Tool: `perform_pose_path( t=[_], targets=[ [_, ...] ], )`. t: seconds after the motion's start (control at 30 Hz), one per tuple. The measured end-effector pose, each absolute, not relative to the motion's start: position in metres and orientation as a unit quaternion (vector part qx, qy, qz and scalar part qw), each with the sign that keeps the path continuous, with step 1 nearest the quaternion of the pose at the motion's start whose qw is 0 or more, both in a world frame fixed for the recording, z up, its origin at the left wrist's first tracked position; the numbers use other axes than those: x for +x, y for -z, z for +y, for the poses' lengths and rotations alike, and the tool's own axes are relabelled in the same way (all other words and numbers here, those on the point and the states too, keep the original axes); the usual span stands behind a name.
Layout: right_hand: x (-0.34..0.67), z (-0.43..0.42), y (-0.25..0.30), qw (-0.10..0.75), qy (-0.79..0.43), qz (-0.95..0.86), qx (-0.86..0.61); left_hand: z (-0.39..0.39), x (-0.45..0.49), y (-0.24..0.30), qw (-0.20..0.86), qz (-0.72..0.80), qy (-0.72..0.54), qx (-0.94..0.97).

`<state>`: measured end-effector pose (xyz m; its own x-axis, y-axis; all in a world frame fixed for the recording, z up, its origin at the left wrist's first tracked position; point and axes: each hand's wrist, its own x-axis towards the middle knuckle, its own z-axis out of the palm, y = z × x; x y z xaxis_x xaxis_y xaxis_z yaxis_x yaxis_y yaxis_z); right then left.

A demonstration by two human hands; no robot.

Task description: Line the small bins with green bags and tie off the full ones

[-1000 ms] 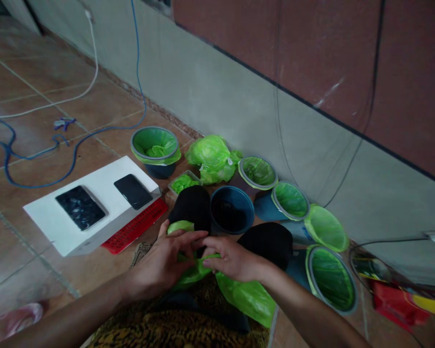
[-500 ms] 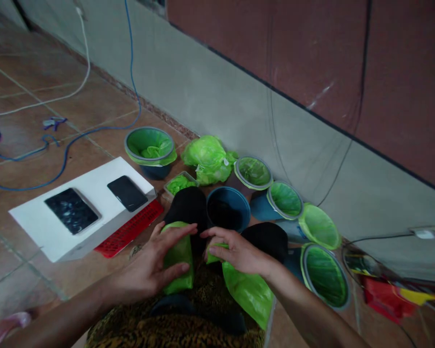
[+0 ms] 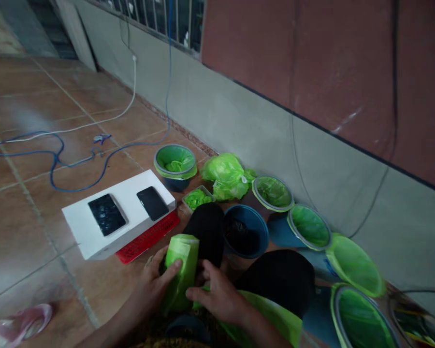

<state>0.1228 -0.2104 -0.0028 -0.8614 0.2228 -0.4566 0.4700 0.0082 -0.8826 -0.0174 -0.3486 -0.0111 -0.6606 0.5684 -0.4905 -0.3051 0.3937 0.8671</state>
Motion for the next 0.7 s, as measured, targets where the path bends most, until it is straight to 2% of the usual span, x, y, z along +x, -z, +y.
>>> perform_pose_path(
  t=[0.2,0.33,0.4,0.47,0.57,0.7],
  targets=[
    [0.079,-0.243,-0.015,0.156,0.559,0.785,0.216,-0.38,-0.037,0.009,0.418,0.689,-0.592,0.014],
    [0.043,-0.262,-0.021,0.171,0.577,0.791,0.109,-0.408,-0.053,0.005,0.517,0.616,-0.594,-0.005],
    [0.027,-0.27,-0.018,0.165,0.585,0.791,0.063,-0.42,-0.062,0.008,0.528,0.599,-0.598,-0.061],
    [0.016,-0.276,-0.012,0.159,0.602,0.781,0.046,-0.431,-0.074,0.013,0.487,0.599,-0.621,-0.136],
    [0.011,-0.278,-0.001,0.126,0.648,0.748,0.068,-0.445,-0.107,0.022,0.369,0.592,-0.682,-0.22],
    [0.019,-0.263,0.008,0.091,0.677,0.715,0.149,-0.462,-0.17,0.028,0.237,0.602,-0.725,-0.237]
  ],
)
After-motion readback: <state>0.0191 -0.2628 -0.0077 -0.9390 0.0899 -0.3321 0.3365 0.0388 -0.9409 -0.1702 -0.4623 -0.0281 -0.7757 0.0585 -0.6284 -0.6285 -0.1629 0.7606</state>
